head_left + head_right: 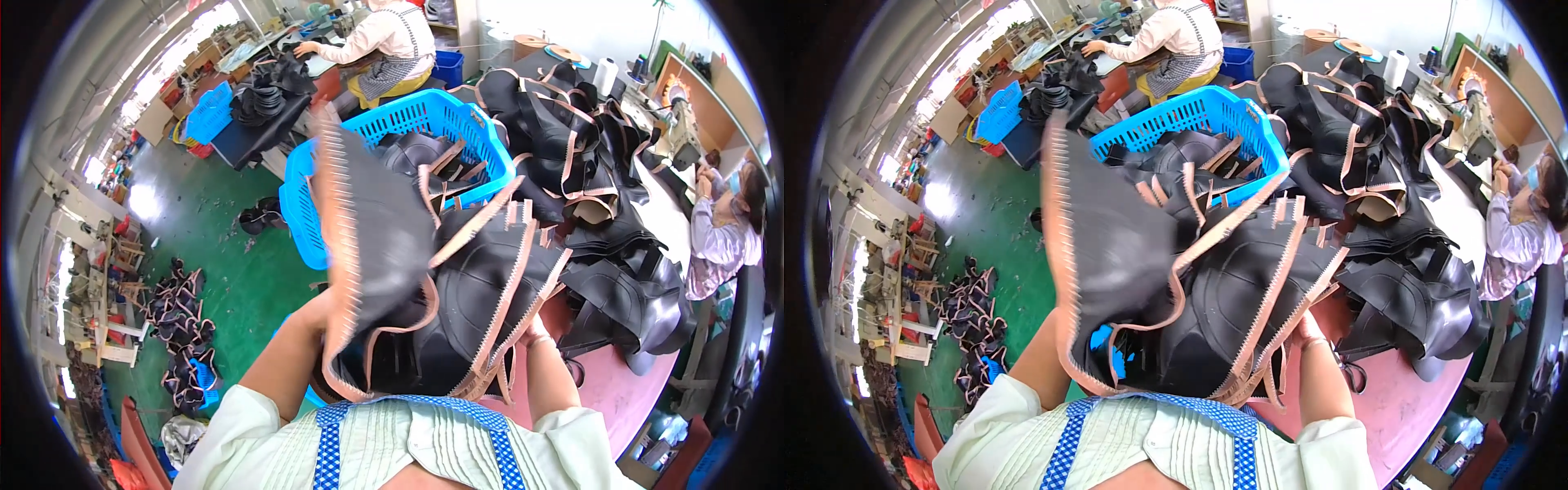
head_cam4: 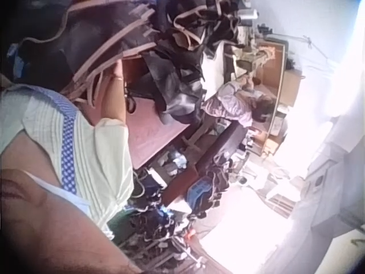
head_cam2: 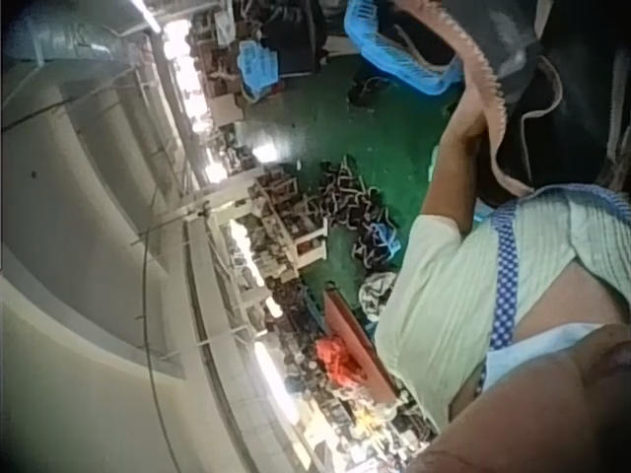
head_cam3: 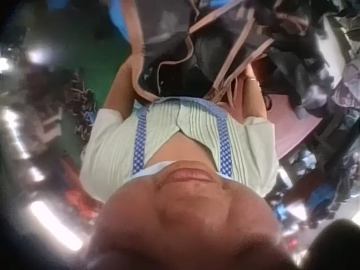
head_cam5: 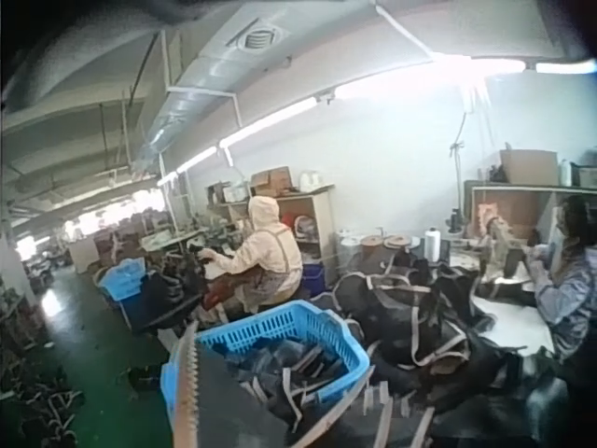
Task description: Trimming excess material from shoe upper components using scissors.
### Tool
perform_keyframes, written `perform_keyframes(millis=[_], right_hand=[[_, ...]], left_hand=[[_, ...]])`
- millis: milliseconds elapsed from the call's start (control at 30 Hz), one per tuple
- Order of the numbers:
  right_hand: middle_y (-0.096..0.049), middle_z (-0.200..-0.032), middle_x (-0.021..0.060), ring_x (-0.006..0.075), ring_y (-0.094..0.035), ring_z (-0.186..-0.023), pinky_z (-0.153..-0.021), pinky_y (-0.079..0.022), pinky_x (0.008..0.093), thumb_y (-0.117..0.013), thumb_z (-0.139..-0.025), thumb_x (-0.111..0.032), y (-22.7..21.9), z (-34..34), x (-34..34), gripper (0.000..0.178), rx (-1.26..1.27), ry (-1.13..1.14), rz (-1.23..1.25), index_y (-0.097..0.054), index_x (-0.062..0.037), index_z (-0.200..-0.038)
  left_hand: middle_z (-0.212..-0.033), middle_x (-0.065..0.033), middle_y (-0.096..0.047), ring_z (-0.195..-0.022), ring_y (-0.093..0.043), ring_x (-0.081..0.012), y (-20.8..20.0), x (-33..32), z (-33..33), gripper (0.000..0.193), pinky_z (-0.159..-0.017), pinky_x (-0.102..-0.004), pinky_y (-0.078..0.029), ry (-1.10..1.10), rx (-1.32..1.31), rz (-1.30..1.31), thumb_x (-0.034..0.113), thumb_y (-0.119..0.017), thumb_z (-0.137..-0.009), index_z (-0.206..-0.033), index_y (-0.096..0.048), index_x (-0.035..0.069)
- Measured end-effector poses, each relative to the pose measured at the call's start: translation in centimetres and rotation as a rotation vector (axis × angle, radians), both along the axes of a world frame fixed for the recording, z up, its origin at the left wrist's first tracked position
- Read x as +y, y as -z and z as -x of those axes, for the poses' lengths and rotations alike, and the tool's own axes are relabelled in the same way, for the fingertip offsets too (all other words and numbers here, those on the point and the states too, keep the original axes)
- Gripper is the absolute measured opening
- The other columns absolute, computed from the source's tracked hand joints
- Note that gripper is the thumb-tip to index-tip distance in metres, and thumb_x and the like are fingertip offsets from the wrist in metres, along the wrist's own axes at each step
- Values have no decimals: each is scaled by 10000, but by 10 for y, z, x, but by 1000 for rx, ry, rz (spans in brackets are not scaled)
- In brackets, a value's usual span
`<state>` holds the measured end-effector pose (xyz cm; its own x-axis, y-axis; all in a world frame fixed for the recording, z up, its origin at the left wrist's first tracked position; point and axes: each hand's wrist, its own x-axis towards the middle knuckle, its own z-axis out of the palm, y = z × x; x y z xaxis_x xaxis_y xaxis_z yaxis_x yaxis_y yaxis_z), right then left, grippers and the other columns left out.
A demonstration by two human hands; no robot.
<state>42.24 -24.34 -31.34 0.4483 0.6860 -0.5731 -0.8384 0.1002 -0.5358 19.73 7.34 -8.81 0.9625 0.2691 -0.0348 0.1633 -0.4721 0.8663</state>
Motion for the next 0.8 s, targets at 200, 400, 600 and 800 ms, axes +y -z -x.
perform_keyframes(millis=[200, 400, 600, 800], right_hand=[[-624, -1072, 78, 222, -582, -984, -890, -461, 377, -517, -898, -391, -20, 36, 7, 424, -63, 65, 8, -571, -56, -1152], [-624, -1070, 78, 221, -583, -980, -887, -463, 375, -514, -901, -385, -52, 97, 17, 418, -113, 152, 27, -571, -56, -1151], [-624, -1068, 78, 220, -585, -976, -883, -465, 372, -512, -903, -379, -84, 180, 36, 412, -133, 277, 57, -571, -55, -1151], [-624, -1066, 78, 218, -586, -973, -880, -467, 370, -509, -906, -373, -131, 233, 48, 405, -197, 369, 111, -571, -55, -1151]], left_hand=[[-1465, -302, 79, -1360, -16, -484, 49, -32, -5, 909, -997, -676, -160, 23, 558, -384, 617, -597, -719, -1443, -97, 388], [-1441, -351, 58, -1299, -164, -533, 32, -34, 29, 672, -904, -640, -290, 326, 319, -593, 498, -467, -849, -1437, -168, 366], [-1450, -312, -34, -1294, -244, -463, -9, -34, 54, 604, -930, -601, -318, 361, 108, -546, 407, -491, -852, -1406, -256, 353], [-1453, -306, -59, -1285, -270, -444, -46, -55, 63, 548, -925, -577, -318, 371, -107, -380, 380, -423, -894, -1409, -236, 385]])
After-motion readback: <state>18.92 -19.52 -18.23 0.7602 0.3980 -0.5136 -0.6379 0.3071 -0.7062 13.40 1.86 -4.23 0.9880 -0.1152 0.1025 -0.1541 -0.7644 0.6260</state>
